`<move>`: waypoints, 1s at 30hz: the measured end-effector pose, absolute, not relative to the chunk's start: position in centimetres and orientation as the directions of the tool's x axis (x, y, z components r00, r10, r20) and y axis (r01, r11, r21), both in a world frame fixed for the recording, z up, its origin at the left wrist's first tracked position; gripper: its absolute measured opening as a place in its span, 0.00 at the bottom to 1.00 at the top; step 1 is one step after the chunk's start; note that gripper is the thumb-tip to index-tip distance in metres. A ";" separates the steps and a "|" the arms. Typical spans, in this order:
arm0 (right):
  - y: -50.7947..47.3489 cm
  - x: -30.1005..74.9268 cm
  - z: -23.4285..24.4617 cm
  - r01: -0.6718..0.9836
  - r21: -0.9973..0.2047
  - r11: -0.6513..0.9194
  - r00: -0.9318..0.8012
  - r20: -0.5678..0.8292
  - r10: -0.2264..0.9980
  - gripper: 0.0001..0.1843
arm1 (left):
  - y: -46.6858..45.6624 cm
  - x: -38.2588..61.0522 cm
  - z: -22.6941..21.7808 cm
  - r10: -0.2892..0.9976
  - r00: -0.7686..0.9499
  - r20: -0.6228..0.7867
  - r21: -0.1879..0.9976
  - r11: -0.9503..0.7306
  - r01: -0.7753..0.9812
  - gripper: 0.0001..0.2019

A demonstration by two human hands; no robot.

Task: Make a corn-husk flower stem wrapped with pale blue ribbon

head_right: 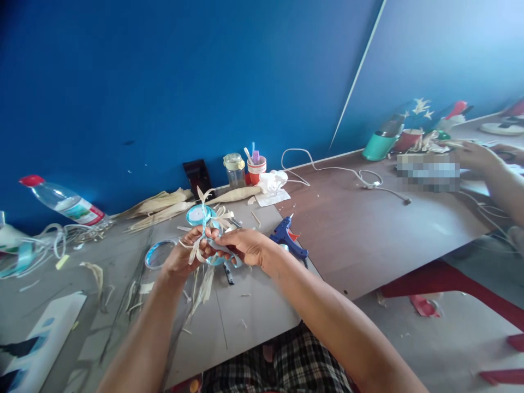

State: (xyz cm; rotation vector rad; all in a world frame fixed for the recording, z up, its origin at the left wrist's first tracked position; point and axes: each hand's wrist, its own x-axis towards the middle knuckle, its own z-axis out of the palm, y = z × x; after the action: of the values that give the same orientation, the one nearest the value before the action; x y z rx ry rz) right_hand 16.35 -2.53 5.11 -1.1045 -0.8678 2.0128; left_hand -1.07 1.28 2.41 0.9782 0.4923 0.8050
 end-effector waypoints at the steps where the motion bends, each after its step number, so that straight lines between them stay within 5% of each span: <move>1: -2.6 16.3 5.1 -0.246 -0.805 -0.540 -0.376 -0.434 0.819 0.09 | 1.3 -1.0 2.4 0.782 0.623 -0.019 0.873 0.317 -0.371 0.11; 10: -2.3 15.8 4.0 -0.274 -0.942 -0.194 -0.192 -0.144 0.971 0.10 | 1.5 -1.1 1.6 0.793 0.608 -0.032 0.861 0.330 -0.386 0.09; 18: -2.5 16.7 3.4 0.063 -0.998 -0.025 -0.167 -0.035 0.985 0.06 | 1.7 -0.9 1.5 0.792 0.594 -0.140 0.871 0.384 -0.307 0.10; 30: -2.2 17.6 1.4 0.097 -0.995 0.032 -0.072 0.025 0.997 0.06 | 1.4 1.3 2.1 0.822 0.494 -0.285 0.876 0.433 -0.215 0.15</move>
State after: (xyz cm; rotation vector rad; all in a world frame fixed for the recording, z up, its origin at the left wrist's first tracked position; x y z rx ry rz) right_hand 17.58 -2.22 1.36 -1.2257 -1.3477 1.1910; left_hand 1.28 1.41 2.07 0.8914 0.8061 0.7409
